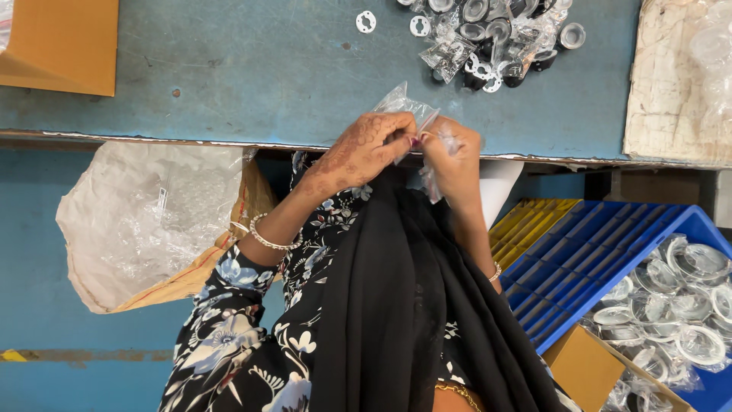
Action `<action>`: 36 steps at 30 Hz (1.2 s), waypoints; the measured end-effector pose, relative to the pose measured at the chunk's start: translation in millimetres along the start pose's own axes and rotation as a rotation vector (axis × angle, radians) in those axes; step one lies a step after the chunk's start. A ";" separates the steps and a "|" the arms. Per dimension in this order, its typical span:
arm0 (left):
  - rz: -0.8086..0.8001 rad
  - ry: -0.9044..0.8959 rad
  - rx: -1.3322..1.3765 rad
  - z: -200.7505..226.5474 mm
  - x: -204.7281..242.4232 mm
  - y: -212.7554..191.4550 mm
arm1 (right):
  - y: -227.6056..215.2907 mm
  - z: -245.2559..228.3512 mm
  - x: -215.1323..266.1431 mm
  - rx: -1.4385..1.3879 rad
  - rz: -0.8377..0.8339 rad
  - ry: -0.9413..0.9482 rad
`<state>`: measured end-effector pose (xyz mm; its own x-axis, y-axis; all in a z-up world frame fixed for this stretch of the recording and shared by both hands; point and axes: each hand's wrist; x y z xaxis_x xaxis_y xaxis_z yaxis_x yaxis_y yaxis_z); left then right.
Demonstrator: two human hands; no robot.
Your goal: The person places small black and clear plastic components into individual clear plastic bags on a blue workbench. The person then seals the bags and places them into a cardboard box.
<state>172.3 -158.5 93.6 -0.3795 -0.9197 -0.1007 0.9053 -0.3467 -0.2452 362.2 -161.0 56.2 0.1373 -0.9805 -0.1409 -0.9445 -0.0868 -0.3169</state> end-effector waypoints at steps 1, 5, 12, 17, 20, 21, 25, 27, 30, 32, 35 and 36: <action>0.052 0.036 -0.093 0.5 -0.2 1.6 | 2.3 -4.1 3.1 0.206 0.088 -0.091; 0.377 0.074 -0.178 2.6 -4.5 0.3 | 2.1 -12.0 7.7 0.544 0.302 -0.207; 0.309 0.167 -0.170 20.3 -17.4 -8.9 | -18.1 2.8 -0.5 -0.061 -0.091 0.195; 0.158 0.196 0.278 31.3 -47.8 -20.0 | -18.3 21.7 -10.2 -0.634 -0.289 0.260; 0.119 0.144 0.475 19.5 -81.6 -26.5 | -15.2 39.7 -22.9 -0.936 -0.164 0.155; 0.120 0.147 0.480 12.4 -99.0 -31.8 | -18.6 44.7 -31.1 -0.964 -0.136 0.120; 0.188 0.091 0.438 -32.0 -160.9 -52.2 | -41.4 48.7 -79.3 -0.728 0.059 0.107; 0.256 0.291 0.170 -57.7 -189.3 -62.9 | -52.4 41.2 -110.4 -0.462 0.177 0.086; 0.330 0.494 0.058 -92.4 -221.5 -80.6 | -63.0 24.6 -154.5 -0.085 0.274 -0.007; 0.371 0.515 0.035 -111.4 -230.9 -93.1 | -66.6 14.2 -180.3 0.183 0.277 0.009; 0.429 0.417 -0.012 -134.2 -231.3 -103.3 | -69.3 4.9 -214.9 0.666 0.215 -0.291; 0.442 0.384 0.004 -139.8 -230.3 -105.9 | -70.2 3.9 -223.7 0.728 0.218 -0.349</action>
<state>137.1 115.8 7.9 -0.0064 -0.8447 -0.5351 0.9939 0.0537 -0.0967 399.0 65.1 106.3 0.1717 -0.8408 -0.5134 -0.5485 0.3513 -0.7587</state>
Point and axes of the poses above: each hand's wrist, its own x-axis away from the middle knuckle, its own y-axis out of the palm, z = x × y, and after that the axes turned 15 degrees about x, right-handed
